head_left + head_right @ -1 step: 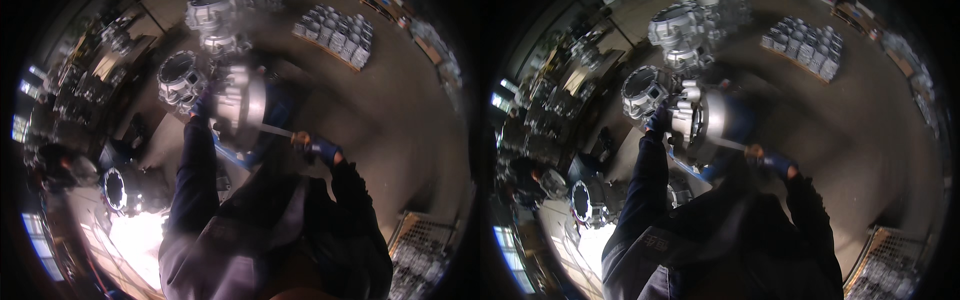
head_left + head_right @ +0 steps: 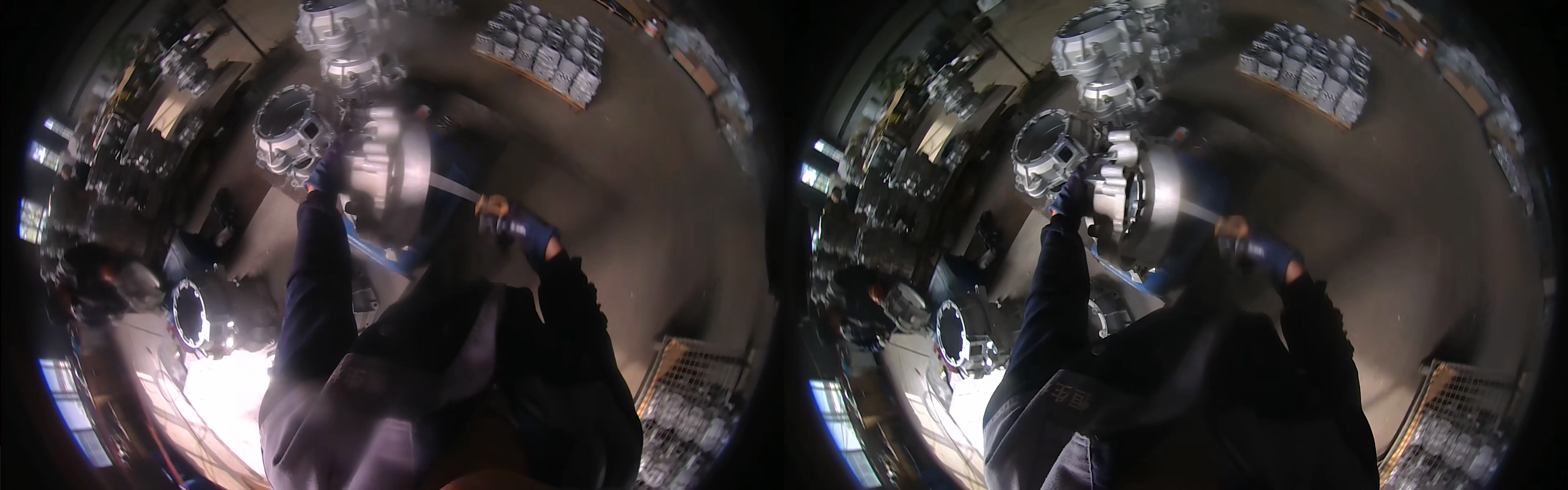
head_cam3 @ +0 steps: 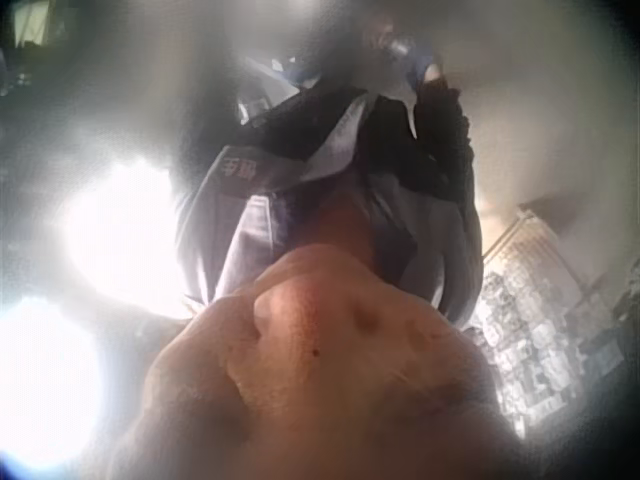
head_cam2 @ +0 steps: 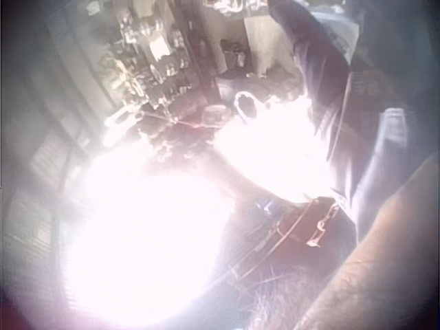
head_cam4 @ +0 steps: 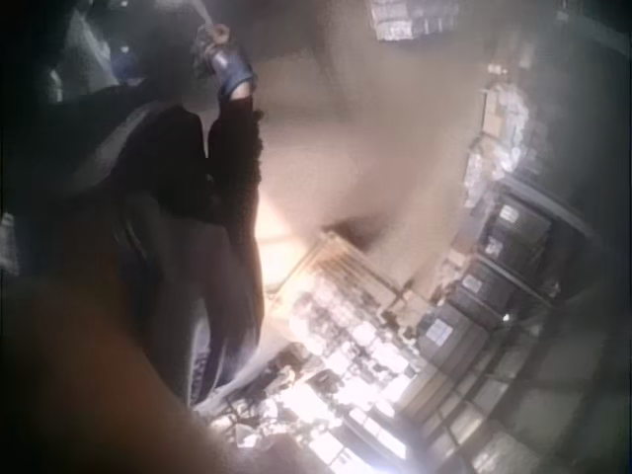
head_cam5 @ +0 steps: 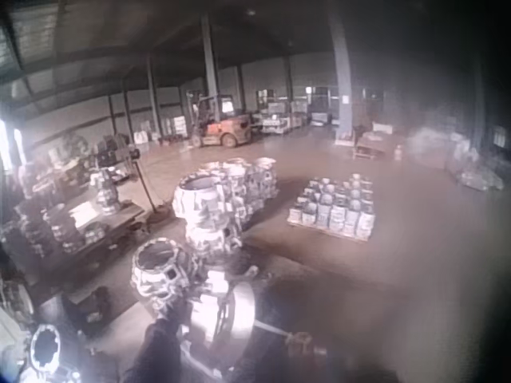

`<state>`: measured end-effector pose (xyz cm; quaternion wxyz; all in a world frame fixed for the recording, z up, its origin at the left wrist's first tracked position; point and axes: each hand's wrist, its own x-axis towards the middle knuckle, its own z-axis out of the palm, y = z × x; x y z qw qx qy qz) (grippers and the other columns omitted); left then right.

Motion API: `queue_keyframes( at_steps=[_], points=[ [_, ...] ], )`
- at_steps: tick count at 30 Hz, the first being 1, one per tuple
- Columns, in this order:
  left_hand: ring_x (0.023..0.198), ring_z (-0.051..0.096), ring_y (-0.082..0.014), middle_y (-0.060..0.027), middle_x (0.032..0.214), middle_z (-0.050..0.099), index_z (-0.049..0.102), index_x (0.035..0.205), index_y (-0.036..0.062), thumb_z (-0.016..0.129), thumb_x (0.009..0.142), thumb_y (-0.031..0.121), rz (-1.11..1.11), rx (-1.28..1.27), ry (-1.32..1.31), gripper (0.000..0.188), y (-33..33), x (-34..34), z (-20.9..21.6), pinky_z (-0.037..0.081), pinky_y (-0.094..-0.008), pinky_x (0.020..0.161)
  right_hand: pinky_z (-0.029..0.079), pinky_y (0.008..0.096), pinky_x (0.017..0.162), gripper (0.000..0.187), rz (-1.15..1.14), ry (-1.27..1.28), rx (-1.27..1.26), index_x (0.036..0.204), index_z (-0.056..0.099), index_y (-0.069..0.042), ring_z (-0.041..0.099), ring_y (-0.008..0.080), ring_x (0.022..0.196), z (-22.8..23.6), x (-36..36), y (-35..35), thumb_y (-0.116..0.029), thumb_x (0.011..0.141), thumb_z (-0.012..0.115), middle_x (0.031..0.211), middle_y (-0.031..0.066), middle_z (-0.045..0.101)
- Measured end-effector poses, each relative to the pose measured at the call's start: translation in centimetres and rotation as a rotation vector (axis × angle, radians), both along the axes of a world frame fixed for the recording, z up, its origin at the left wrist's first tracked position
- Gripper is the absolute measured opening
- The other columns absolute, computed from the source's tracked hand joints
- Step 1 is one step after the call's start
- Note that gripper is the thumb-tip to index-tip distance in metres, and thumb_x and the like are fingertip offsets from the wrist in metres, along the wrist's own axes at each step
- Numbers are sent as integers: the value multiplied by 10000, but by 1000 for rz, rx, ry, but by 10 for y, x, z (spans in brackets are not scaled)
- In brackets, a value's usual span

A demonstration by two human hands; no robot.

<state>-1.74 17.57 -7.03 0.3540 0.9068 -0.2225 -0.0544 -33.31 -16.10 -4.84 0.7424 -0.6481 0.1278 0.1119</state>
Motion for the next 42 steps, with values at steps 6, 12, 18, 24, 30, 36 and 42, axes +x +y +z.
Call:
queue_keyframes(
  at_steps=[6, 12, 18, 24, 30, 36, 42],
  points=[
    [1130, 552, -190, -122, 1320, 533, 345, 1439, 34, 537, 926, 449, -115, -244, 120, 688, -19, -11, 65, 413, -299, 989, 483, 258, 606, 240, 49, 176, -649, 1076, 648, -113, 599, 110, 665, 4, 18, 21, -278, 903, 621, 819, 33, 667],
    [855, 620, -136, -89, 1005, 638, 479, 1330, 92, 706, 841, 214, -396, -718, 309, 553, -95, -45, 97, 508, -237, 684, 466, 284, 534, 308, 10, 199, -283, 1059, 652, -142, 590, 129, 588, 14, 34, 9, -398, 895, 604, 763, 32, 650],
    [664, 591, -110, -66, 851, 636, 564, 1120, 12, 733, 810, 110, -198, -599, 165, 367, -113, -51, 104, 498, -243, 601, 404, 277, 420, 187, -27, 395, -605, 877, 616, -106, 510, 109, 500, 9, 20, 23, -289, 904, 592, 686, 3, 583],
    [835, 657, -217, -126, 886, 681, 612, 1057, -17, 772, 775, 237, -172, -490, -21, 412, -115, -51, 122, 531, -324, 767, 441, 247, 530, 344, 60, 29, 19, 1183, 588, -76, 573, 105, 621, 30, 0, 3, -258, 894, 625, 809, 18, 624],
    [842, 609, -160, -85, 943, 668, 648, 1053, 49, 748, 774, 195, -168, -467, -32, 330, -127, -52, 116, 492, -308, 774, 352, 277, 385, 204, -195, 370, -203, 870, 595, -84, 441, 100, 406, 1, 10, 4, -277, 933, 580, 601, -17, 513],
    [871, 638, -214, -115, 964, 672, 646, 1069, 80, 734, 792, 256, -179, -430, 1, 340, -129, -55, 121, 498, -329, 782, 395, 280, 414, 162, -33, 237, 33, 890, 605, -80, 510, 123, 462, 24, -20, 0, -224, 932, 544, 648, 16, 557],
    [893, 655, -263, -144, 967, 681, 592, 1180, 94, 716, 802, 351, -204, -360, -11, 474, -123, -63, 133, 499, -364, 792, 406, 289, 409, 198, -211, 377, -344, 905, 590, -96, 525, 135, 466, 2, 16, -9, -292, 921, 572, 625, 18, 541]
  ],
)
